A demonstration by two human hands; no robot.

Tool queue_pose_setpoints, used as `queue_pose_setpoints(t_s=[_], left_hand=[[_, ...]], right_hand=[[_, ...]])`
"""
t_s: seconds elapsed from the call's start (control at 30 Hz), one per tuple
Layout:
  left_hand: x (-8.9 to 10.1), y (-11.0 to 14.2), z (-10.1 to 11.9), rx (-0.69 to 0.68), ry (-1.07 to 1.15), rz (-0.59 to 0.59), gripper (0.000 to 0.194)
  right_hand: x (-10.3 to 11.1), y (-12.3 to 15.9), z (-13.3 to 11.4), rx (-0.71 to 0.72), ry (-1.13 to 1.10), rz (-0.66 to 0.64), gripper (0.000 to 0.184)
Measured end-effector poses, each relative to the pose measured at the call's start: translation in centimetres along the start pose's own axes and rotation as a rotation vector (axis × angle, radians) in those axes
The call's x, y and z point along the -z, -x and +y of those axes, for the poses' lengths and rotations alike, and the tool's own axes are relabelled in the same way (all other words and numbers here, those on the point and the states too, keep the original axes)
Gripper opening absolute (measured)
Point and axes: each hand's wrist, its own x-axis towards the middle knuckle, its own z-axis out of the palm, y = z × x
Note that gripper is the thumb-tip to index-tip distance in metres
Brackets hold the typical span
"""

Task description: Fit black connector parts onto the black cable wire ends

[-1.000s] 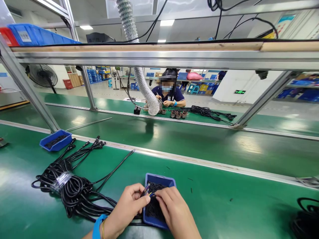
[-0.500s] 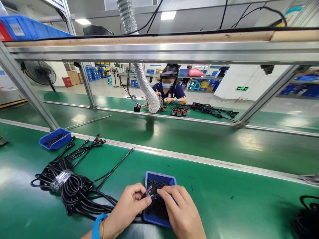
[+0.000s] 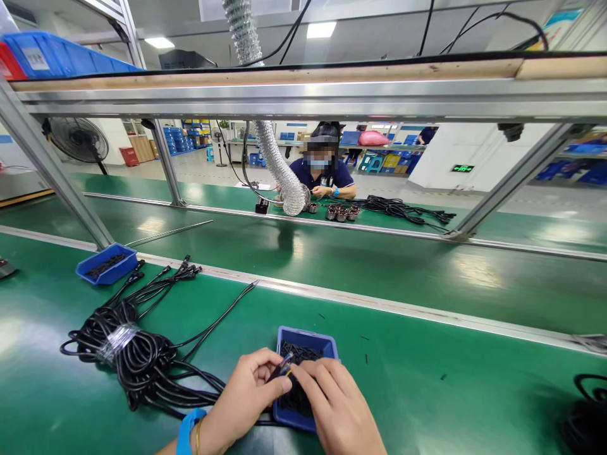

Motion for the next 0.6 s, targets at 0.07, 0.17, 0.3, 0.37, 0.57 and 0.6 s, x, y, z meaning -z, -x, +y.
queue_pose_setpoints(t_s=[0.07, 0.17, 0.3, 0.37, 0.57, 0.6], left_hand=[[0.0, 0.0, 0.3, -0.015, 0.006, 0.005, 0.042], [-0.1, 0.1, 0.7, 0.003, 0.0, 0.023, 0.035], [0.0, 0.3, 0.6, 0.04, -0.015, -0.001, 0.029], [0.0, 0.3, 0.5, 0.039, -0.034, 0.005, 0.028], [0.2, 0.2, 0.5, 0.06, -0.043, 0.014, 0.03], [0.2, 0.2, 0.5, 0.059, -0.039, 0.018, 0.031]], right_hand=[[-0.6, 0.4, 0.2, -0.082, -0.119, 0.005, 0.037], [-2.2, 1.1, 0.6, -0.262, -0.054, -0.043, 0.036], [-4.7, 1.9, 0.4, -0.378, 0.144, -0.204, 0.019], [-5.5, 2.2, 0.2, -0.389, 0.168, -0.223, 0.023], [-6.1, 2.3, 0.2, -0.363, 0.197, -0.217, 0.023], [-6.0, 2.2, 0.2, -0.348, 0.209, -0.223, 0.024]])
